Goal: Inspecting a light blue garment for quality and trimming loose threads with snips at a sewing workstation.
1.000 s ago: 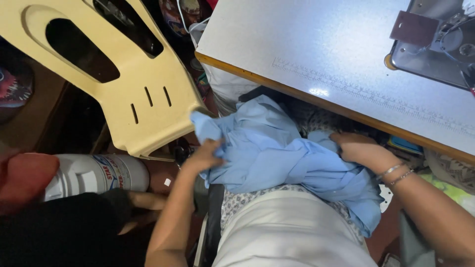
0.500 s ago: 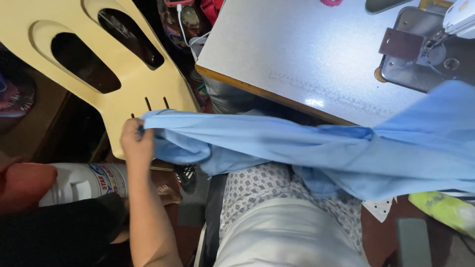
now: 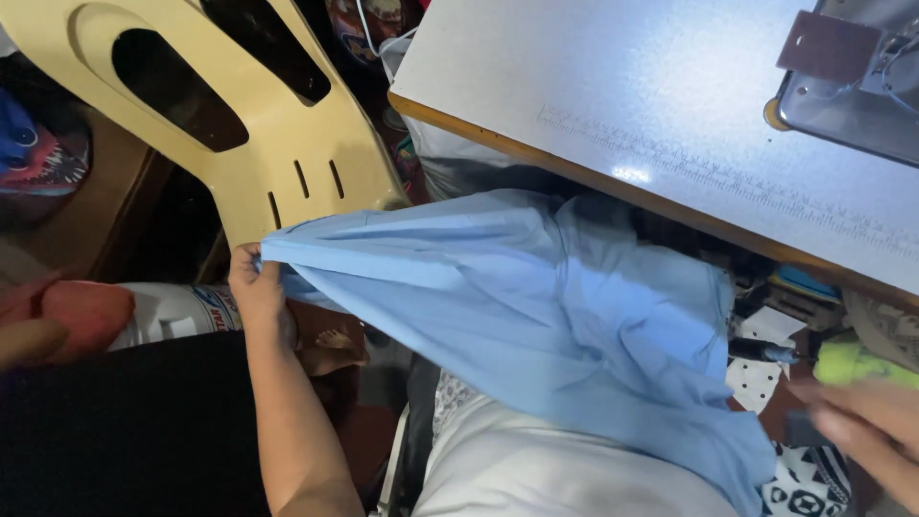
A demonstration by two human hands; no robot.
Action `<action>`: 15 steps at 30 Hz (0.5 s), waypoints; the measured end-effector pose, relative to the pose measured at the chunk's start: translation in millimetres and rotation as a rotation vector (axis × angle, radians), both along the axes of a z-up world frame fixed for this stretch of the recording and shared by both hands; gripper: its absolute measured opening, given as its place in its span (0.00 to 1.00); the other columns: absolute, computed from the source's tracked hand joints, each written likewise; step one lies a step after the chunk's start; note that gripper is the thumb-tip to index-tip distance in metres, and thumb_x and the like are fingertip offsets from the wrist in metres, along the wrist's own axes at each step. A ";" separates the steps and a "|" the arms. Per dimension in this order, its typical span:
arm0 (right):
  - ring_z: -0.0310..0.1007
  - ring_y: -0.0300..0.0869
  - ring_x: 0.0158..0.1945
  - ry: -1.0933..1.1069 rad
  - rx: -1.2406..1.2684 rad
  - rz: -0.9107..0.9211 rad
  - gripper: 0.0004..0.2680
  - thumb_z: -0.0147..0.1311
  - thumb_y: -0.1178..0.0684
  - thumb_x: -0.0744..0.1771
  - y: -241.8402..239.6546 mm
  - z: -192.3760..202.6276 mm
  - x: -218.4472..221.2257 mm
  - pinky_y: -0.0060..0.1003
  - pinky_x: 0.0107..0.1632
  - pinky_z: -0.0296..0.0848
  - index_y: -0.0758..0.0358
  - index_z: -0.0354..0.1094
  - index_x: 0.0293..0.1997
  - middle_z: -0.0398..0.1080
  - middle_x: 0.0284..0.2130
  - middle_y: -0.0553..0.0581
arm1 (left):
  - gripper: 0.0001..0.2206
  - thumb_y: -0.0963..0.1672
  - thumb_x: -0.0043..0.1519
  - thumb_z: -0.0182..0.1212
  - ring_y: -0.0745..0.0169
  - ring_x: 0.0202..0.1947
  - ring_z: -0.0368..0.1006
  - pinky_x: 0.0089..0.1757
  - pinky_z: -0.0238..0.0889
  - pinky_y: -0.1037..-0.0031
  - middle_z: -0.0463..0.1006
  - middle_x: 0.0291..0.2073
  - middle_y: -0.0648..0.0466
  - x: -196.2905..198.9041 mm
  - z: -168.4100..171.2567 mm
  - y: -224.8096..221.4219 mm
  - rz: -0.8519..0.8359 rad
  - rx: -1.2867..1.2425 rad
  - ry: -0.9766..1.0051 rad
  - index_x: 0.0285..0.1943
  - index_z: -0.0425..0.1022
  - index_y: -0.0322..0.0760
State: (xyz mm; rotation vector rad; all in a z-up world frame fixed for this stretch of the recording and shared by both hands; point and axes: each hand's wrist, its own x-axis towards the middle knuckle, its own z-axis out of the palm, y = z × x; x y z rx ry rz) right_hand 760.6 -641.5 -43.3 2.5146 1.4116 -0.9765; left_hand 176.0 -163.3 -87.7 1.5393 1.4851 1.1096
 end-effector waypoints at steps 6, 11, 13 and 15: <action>0.75 0.44 0.57 0.047 -0.339 0.116 0.22 0.34 0.26 0.68 187.0 44.6 -151.0 0.42 0.54 0.75 0.43 0.65 0.61 0.73 0.53 0.45 | 0.07 0.44 0.67 0.62 0.71 0.44 0.67 0.49 0.64 0.77 0.72 0.40 0.60 -3.1 10.3 -7.6 -0.019 0.045 -0.135 0.42 0.67 0.45; 0.77 0.49 0.46 0.015 -0.393 0.368 0.21 0.41 0.30 0.67 206.9 -30.4 -159.2 0.43 0.43 0.74 0.57 0.73 0.40 0.78 0.40 0.52 | 0.06 0.45 0.68 0.61 0.71 0.46 0.67 0.51 0.64 0.77 0.72 0.43 0.60 -8.4 19.9 -18.9 -0.011 0.029 -0.104 0.43 0.66 0.46; 0.77 0.52 0.47 0.158 -0.262 0.102 0.12 0.42 0.47 0.65 198.1 -45.6 -140.8 0.45 0.45 0.72 0.52 0.74 0.45 0.79 0.43 0.58 | 0.07 0.44 0.69 0.61 0.71 0.44 0.67 0.48 0.63 0.78 0.71 0.42 0.58 -17.0 6.1 -12.6 -0.003 0.073 -0.115 0.44 0.66 0.45; 0.75 0.48 0.41 0.254 -0.088 -0.146 0.09 0.46 0.46 0.68 163.4 -29.3 -114.8 0.43 0.43 0.68 0.54 0.74 0.41 0.78 0.36 0.56 | 0.07 0.45 0.69 0.61 0.70 0.44 0.67 0.49 0.63 0.77 0.70 0.42 0.58 -19.3 -1.7 -10.2 -0.022 0.094 -0.144 0.45 0.65 0.45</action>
